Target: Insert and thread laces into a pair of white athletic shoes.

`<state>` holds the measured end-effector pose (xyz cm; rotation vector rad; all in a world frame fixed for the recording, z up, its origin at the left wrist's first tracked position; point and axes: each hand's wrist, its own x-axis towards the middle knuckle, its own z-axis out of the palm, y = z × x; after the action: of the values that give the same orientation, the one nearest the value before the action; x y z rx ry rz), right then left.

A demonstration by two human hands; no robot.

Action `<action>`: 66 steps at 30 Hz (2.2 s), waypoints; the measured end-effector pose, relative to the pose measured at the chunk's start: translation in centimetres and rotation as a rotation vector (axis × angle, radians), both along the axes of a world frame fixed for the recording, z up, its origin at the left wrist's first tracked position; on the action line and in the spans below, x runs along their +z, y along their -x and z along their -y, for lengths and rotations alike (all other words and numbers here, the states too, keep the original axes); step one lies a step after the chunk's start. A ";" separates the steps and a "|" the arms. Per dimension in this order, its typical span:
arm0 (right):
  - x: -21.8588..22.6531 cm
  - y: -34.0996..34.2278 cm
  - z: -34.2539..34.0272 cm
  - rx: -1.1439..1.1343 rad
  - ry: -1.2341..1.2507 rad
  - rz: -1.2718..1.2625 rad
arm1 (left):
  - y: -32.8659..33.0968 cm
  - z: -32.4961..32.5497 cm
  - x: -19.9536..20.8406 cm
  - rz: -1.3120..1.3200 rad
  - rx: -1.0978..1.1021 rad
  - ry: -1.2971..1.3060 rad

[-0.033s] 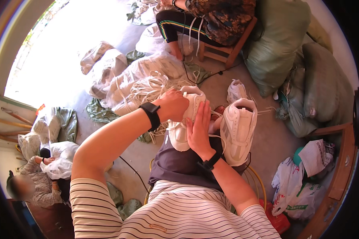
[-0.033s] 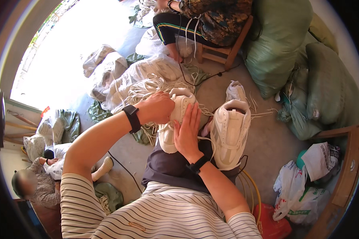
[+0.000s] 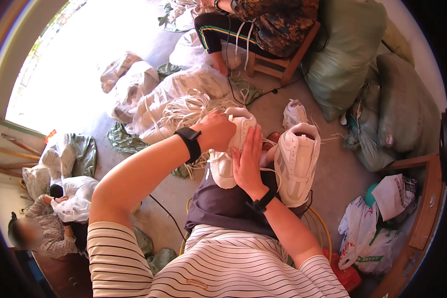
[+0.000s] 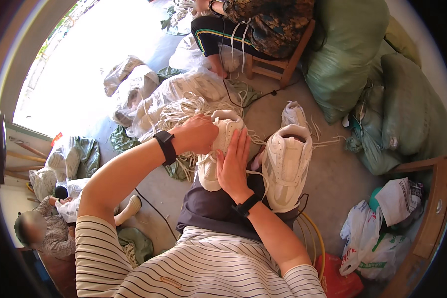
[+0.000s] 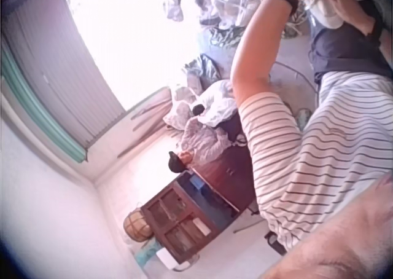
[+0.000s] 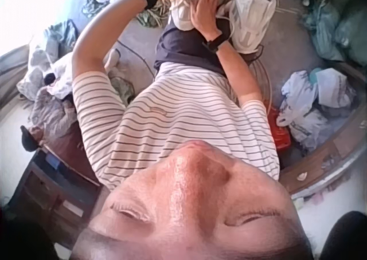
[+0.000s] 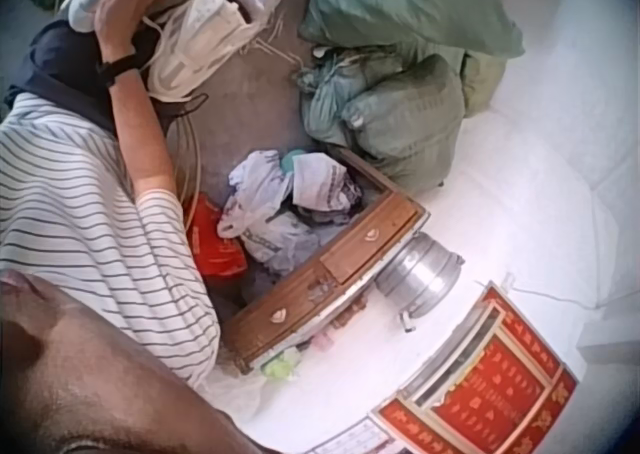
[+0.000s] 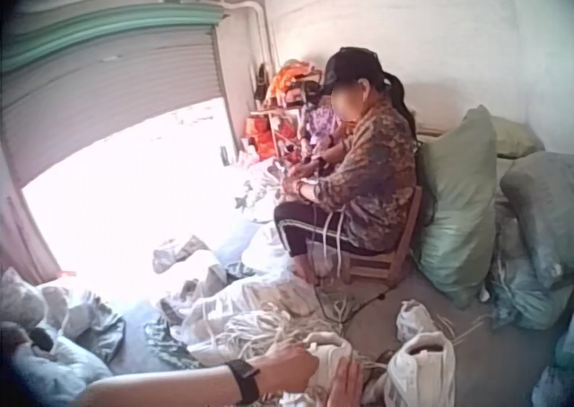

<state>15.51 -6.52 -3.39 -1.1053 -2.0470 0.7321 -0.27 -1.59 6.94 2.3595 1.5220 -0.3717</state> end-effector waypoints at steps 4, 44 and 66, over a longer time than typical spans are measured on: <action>0.1 -0.3 0.3 -0.015 0.009 0.008 | -1.0 0.2 0.7 -0.080 -0.033 0.017; 3.8 -3.1 2.3 -0.031 -0.096 0.022 | -1.7 4.1 -0.2 1.011 0.466 -0.053; 10.8 -13.2 -5.9 -0.374 0.328 -0.684 | 6.2 5.1 -5.8 0.775 0.296 -0.344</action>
<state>28.73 -0.62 7.37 -1.1610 -1.1374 1.0875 -6.45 -6.72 1.13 2.0466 1.5485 0.8354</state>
